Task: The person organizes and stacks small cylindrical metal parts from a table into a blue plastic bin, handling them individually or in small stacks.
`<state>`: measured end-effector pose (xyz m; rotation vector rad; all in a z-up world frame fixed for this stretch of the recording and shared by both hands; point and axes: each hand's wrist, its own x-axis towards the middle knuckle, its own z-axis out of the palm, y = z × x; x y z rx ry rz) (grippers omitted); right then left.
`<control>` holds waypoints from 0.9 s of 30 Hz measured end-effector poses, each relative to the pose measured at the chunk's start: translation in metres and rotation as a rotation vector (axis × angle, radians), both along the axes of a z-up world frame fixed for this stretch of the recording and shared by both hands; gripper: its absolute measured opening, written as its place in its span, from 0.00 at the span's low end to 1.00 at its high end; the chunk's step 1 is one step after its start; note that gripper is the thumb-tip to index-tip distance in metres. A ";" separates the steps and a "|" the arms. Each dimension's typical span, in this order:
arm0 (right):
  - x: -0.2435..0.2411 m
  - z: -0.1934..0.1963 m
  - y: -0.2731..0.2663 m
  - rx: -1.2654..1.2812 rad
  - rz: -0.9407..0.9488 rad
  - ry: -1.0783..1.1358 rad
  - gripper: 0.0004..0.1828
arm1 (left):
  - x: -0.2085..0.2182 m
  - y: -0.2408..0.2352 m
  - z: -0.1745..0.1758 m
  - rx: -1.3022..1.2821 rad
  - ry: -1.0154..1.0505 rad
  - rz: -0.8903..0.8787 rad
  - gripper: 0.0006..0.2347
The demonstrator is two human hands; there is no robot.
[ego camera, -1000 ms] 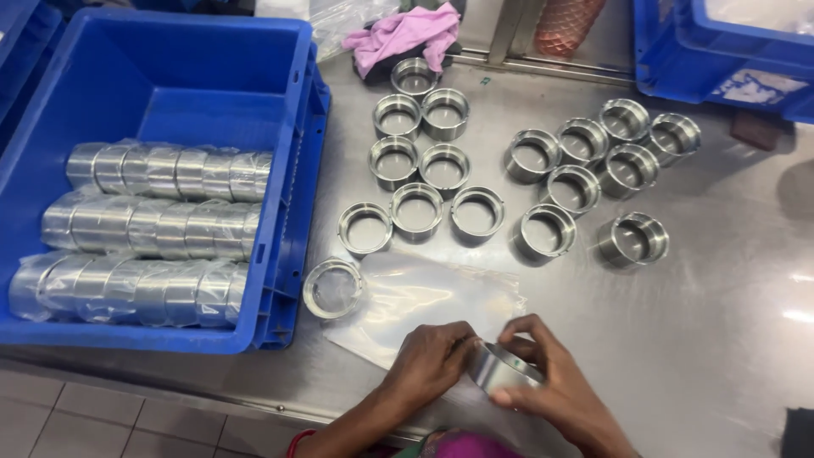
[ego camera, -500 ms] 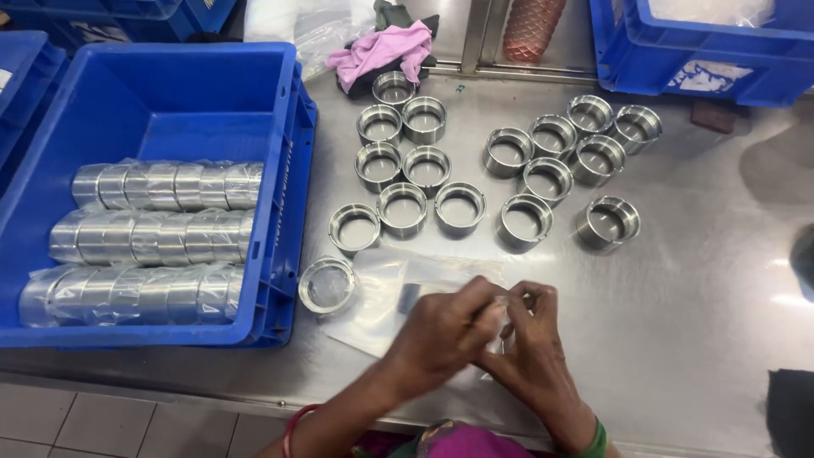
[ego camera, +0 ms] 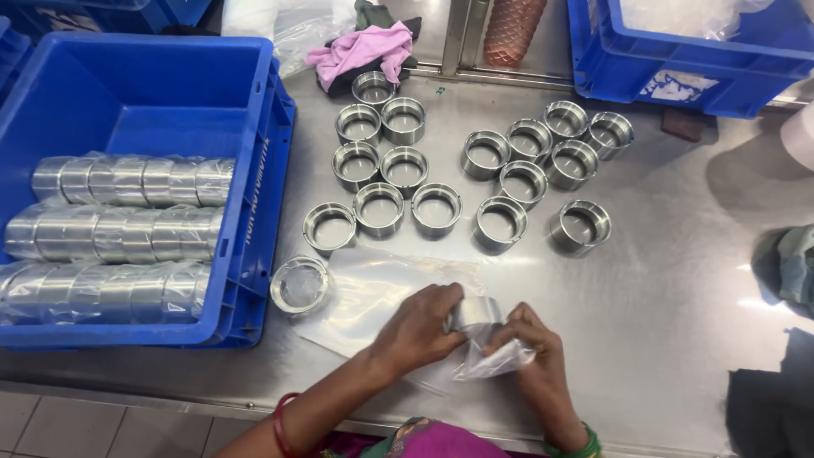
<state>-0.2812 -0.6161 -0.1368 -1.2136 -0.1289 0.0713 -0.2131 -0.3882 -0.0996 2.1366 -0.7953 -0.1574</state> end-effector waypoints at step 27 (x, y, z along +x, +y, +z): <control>0.374 0.064 0.061 -1.160 -0.180 0.020 0.28 | -0.055 -0.050 -0.108 0.345 -0.032 0.289 0.06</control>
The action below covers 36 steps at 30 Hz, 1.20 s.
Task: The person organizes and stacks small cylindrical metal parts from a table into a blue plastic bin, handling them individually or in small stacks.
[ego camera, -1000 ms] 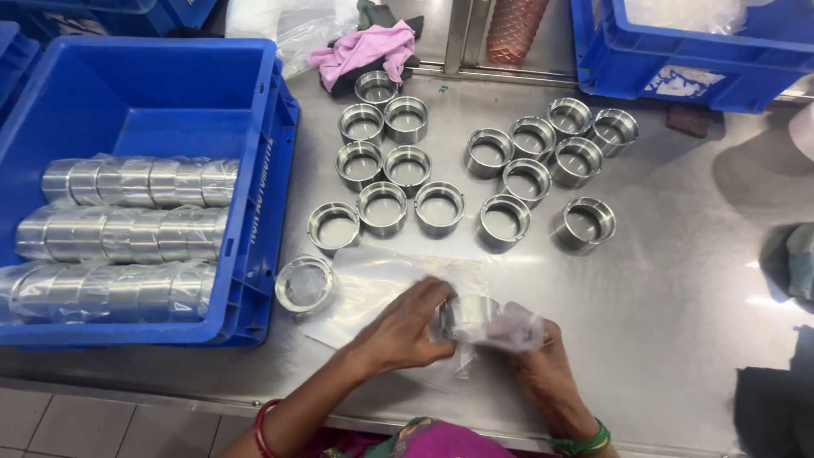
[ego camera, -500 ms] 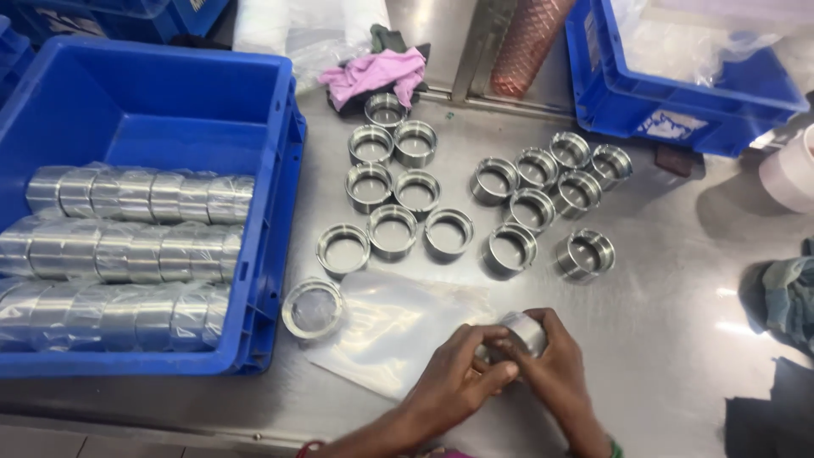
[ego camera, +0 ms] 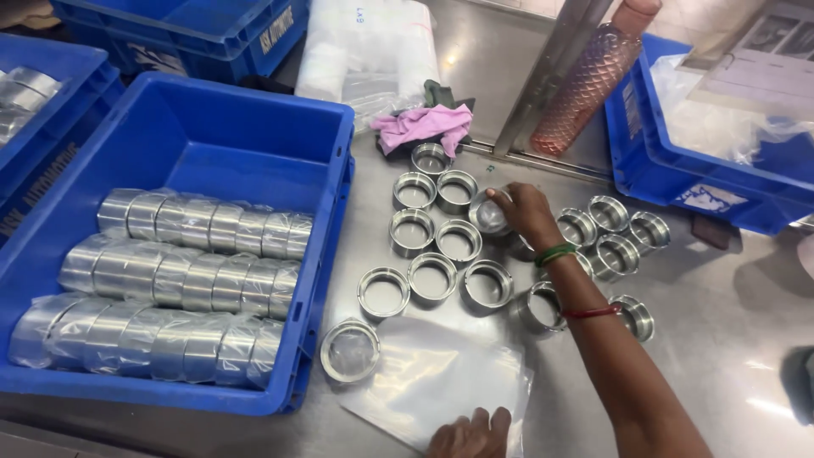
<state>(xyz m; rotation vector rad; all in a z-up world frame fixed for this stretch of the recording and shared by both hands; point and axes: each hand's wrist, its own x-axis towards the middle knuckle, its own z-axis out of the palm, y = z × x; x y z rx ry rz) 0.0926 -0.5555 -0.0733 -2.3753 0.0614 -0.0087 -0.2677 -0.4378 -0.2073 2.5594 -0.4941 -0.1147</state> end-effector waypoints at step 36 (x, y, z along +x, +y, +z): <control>-0.310 0.018 0.001 0.222 -0.034 0.427 0.29 | 0.056 0.088 0.181 -0.550 -0.071 -0.089 0.10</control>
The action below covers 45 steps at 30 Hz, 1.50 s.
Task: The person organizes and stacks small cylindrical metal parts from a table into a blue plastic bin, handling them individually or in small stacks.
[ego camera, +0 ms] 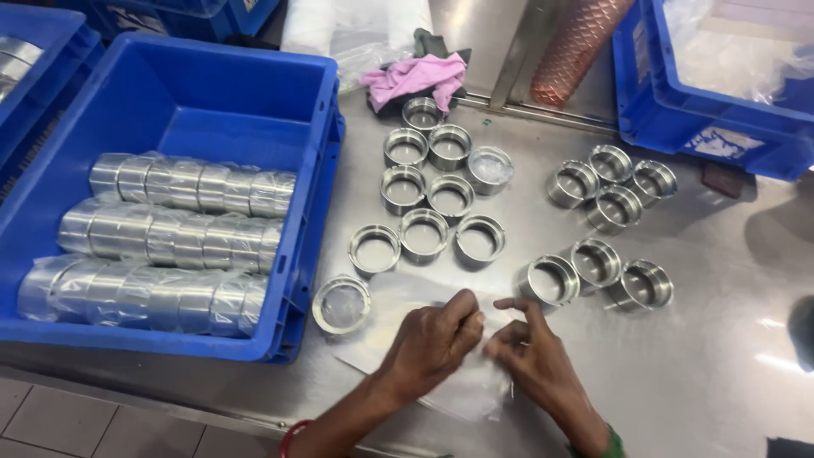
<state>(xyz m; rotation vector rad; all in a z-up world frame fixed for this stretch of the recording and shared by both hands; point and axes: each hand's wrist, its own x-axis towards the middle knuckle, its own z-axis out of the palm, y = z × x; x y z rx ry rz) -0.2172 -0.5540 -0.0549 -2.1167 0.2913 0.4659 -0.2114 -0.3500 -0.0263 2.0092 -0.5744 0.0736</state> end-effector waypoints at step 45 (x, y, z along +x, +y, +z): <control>0.358 -0.066 -0.067 -0.349 -0.145 -0.830 0.26 | -0.058 -0.082 -0.172 0.394 -0.018 0.020 0.11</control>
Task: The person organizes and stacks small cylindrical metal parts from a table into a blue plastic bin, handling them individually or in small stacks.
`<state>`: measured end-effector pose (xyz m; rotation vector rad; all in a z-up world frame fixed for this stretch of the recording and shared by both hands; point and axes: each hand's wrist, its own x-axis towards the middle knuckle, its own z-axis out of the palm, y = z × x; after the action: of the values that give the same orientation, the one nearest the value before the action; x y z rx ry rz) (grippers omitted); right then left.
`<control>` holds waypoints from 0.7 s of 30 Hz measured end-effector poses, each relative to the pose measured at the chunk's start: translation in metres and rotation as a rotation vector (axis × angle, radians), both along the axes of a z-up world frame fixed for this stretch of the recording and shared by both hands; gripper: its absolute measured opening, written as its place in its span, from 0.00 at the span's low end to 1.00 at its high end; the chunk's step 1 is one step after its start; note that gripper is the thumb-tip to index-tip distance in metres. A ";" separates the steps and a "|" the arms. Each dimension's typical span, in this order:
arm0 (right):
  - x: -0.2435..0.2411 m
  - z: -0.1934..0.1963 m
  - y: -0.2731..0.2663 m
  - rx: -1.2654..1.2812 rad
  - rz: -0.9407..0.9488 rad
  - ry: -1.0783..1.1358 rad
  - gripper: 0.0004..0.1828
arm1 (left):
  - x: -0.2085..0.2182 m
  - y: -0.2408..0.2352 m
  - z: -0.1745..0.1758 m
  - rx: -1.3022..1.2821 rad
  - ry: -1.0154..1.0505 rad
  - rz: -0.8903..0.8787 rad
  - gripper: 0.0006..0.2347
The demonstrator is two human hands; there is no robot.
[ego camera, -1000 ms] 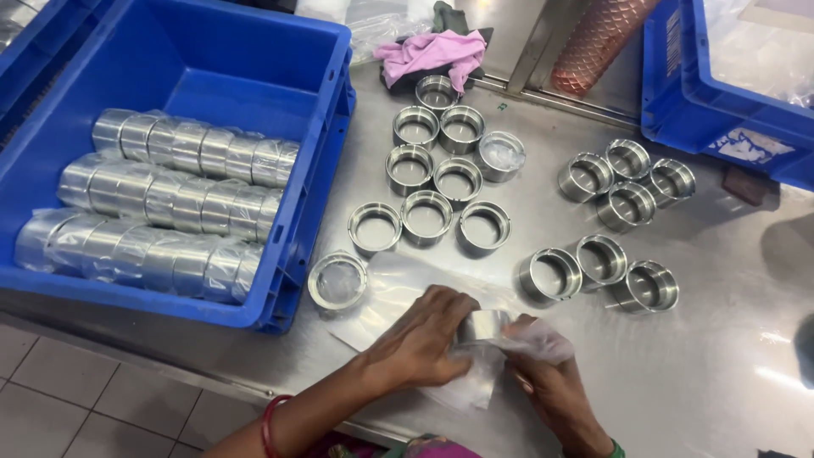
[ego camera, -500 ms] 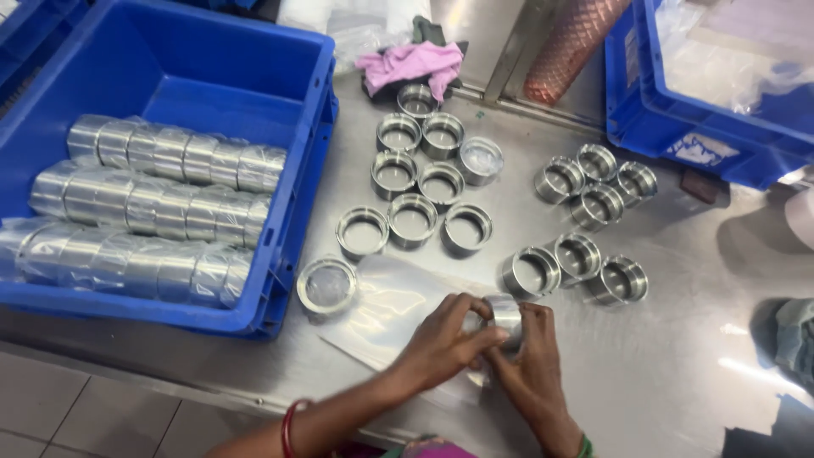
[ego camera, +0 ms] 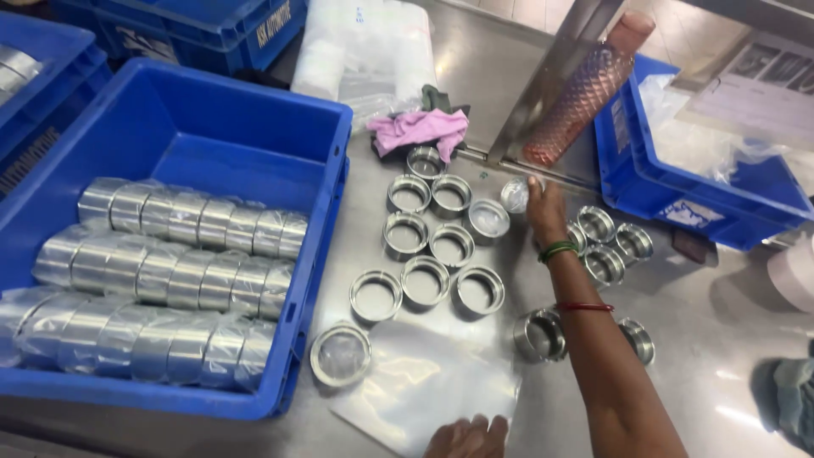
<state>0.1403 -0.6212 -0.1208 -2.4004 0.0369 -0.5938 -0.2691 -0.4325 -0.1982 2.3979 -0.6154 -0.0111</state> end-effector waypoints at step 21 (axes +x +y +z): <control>-0.204 0.079 -0.030 -0.419 0.224 0.341 0.44 | 0.027 0.048 0.112 -0.259 0.338 0.101 0.08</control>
<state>-0.0640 -0.6508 -0.0413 -2.8348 -0.2281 -0.0858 -0.2419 -0.3849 -0.0859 2.1081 -0.3153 -0.2715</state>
